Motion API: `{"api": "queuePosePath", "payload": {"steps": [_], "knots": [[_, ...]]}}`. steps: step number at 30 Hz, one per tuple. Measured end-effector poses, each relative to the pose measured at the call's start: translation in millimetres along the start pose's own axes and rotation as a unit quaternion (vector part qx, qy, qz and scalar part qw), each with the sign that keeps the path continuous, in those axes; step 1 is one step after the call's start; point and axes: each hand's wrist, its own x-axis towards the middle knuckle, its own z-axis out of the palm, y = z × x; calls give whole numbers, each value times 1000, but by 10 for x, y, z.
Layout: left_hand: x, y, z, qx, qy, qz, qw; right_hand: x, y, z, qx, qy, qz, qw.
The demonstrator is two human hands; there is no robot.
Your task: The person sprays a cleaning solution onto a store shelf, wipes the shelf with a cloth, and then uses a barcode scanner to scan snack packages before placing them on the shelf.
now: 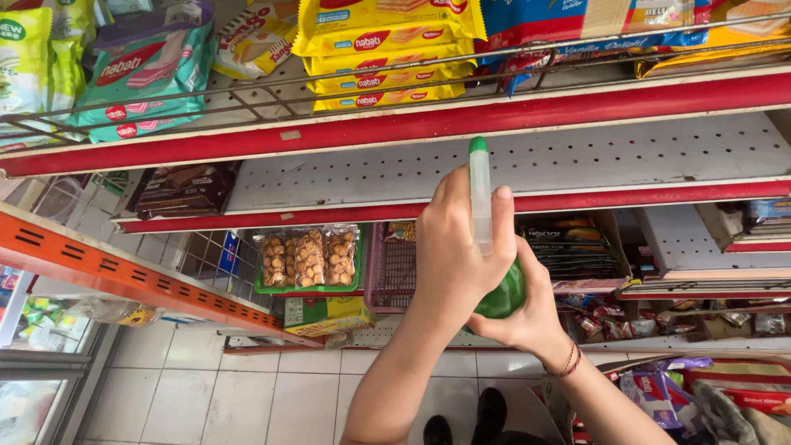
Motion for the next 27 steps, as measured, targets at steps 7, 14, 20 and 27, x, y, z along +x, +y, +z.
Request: {"api": "queuePosePath", "payload": {"steps": [7,14,20,27], "knots": [[14,52,-1,5,-6,-14,1000,-19,28,-19,-13,6,-8,1000],[10,61,16,8,-8,-18,1000,-28,14,-32,-7,6,-2,1000],[13,65,60,5,-9,-7,1000,-53,26,-68,-13,13,-8,1000],[17,127,283,-6,-31,19,999,-156,70,-226,-51,56,-14,997]]}}
